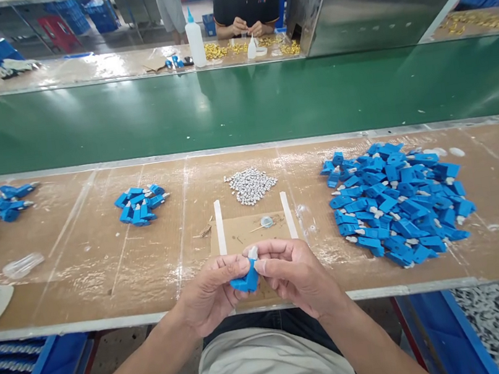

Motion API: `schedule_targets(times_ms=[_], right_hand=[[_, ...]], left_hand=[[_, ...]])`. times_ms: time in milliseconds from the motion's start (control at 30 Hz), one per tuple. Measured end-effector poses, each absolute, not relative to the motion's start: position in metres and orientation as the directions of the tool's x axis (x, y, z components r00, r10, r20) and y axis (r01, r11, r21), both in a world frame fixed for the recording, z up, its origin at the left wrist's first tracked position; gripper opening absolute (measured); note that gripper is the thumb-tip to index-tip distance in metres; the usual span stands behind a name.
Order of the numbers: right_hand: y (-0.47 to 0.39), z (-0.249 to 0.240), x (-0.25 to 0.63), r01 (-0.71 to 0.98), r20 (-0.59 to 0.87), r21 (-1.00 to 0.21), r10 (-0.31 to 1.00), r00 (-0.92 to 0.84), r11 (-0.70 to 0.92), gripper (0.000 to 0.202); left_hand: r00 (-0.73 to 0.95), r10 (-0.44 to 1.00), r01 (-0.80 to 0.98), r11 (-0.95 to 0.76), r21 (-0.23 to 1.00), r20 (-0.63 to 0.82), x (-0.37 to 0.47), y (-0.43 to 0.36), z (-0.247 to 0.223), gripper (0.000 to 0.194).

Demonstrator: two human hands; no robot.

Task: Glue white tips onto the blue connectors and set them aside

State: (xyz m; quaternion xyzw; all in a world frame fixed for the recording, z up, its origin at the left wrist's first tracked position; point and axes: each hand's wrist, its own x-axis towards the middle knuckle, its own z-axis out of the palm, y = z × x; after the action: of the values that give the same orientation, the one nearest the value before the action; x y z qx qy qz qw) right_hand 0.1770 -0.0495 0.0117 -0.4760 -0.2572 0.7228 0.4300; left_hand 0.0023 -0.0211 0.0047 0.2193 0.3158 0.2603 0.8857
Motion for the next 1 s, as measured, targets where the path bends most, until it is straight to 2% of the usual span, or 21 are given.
schedule_targets(times_ms=[167, 233, 300, 333, 367, 400, 433, 467, 600, 633, 700, 767, 833, 867, 933, 1000], right_hand=[[-0.057, 0.009, 0.171, -0.346, -0.474, -0.799, 0.869, -0.142, -0.492, 0.043], [-0.067, 0.017, 0.178, -0.332, -0.480, -0.802, 0.866, -0.138, -0.497, 0.052], [-0.080, 0.024, 0.192, -0.314, -0.492, -0.806, 0.862, -0.118, -0.503, 0.058], [-0.086, 0.027, 0.201, -0.302, -0.503, -0.807, 0.858, -0.099, -0.508, 0.056], [-0.092, 0.029, 0.209, -0.293, -0.515, -0.807, 0.854, -0.075, -0.513, 0.054], [-0.097, 0.029, 0.215, -0.287, -0.523, -0.809, 0.851, -0.047, -0.513, 0.051], [-0.102, 0.029, 0.221, -0.282, -0.528, -0.812, 0.849, -0.021, -0.512, 0.048], [-0.105, 0.028, 0.224, -0.279, -0.529, -0.815, 0.849, -0.001, -0.508, 0.047], [-0.104, 0.023, 0.240, -0.181, -0.430, -0.888, 0.903, -0.003, -0.423, 0.043], [-0.099, 0.024, 0.249, -0.101, -0.378, -0.922, 0.926, 0.017, -0.374, 0.042], [-0.081, 0.031, 0.275, 0.169, -0.227, -0.953, 0.961, 0.158, -0.252, 0.037], [-0.051, 0.041, 0.310, 0.523, 0.007, -0.831, 0.937, 0.350, -0.189, 0.032], [-0.008, 0.047, 0.345, 0.785, 0.185, -0.577, 0.900, 0.394, -0.225, 0.030], [0.016, 0.047, 0.359, 0.866, 0.182, -0.432, 0.915, 0.359, -0.253, 0.030], [0.065, 0.040, 0.380, 0.899, 0.120, -0.348, 0.938, 0.325, -0.267, 0.028], [0.104, 0.026, 0.388, 0.912, 0.062, -0.283, 0.943, 0.328, -0.298, 0.033]], left_hand=[[0.613, 0.623, -0.298, 0.752, 0.588, -0.486, -0.001, -0.028, 0.010, 0.031], [0.501, 0.717, -0.280, 0.664, 0.693, -0.484, -0.021, -0.017, 0.015, 0.031], [0.215, 0.902, -0.200, 0.417, 0.887, -0.375, -0.057, 0.009, 0.019, 0.032], [0.020, 0.970, -0.085, 0.245, 0.966, -0.244, -0.080, 0.025, 0.022, 0.032], [-0.198, 0.977, 0.092, 0.101, 0.991, -0.081, -0.105, 0.043, 0.024, 0.033], [-0.361, 0.931, 0.295, 0.059, 0.954, 0.054, -0.128, 0.062, 0.025, 0.034], [-0.461, 0.876, 0.483, 0.115, 0.868, 0.141, -0.148, 0.080, 0.026, 0.034], [-0.511, 0.845, 0.614, 0.230, 0.755, 0.158, -0.162, 0.096, 0.027, 0.033], [-0.492, 0.867, 0.649, 0.306, 0.697, 0.077, -0.168, 0.138, 0.016, 0.039], [-0.482, 0.872, 0.666, 0.297, 0.684, 0.090, -0.163, 0.142, 0.010, 0.044], [-0.422, 0.897, 0.751, 0.267, 0.603, 0.129, -0.154, 0.147, -0.003, 0.055], [-0.321, 0.936, 0.836, 0.210, 0.506, 0.142, -0.151, 0.150, -0.016, 0.066], [-0.262, 0.955, 0.866, 0.168, 0.470, 0.141, -0.154, 0.154, -0.024, 0.075], [-0.270, 0.950, 0.866, 0.168, 0.471, 0.158, -0.156, 0.155, -0.025, 0.077], [-0.337, 0.908, 0.863, 0.192, 0.466, 0.250, -0.158, 0.153, -0.021, 0.082], [-0.376, 0.830, 0.872, 0.168, 0.460, 0.411, -0.154, 0.141, -0.010, 0.088]])
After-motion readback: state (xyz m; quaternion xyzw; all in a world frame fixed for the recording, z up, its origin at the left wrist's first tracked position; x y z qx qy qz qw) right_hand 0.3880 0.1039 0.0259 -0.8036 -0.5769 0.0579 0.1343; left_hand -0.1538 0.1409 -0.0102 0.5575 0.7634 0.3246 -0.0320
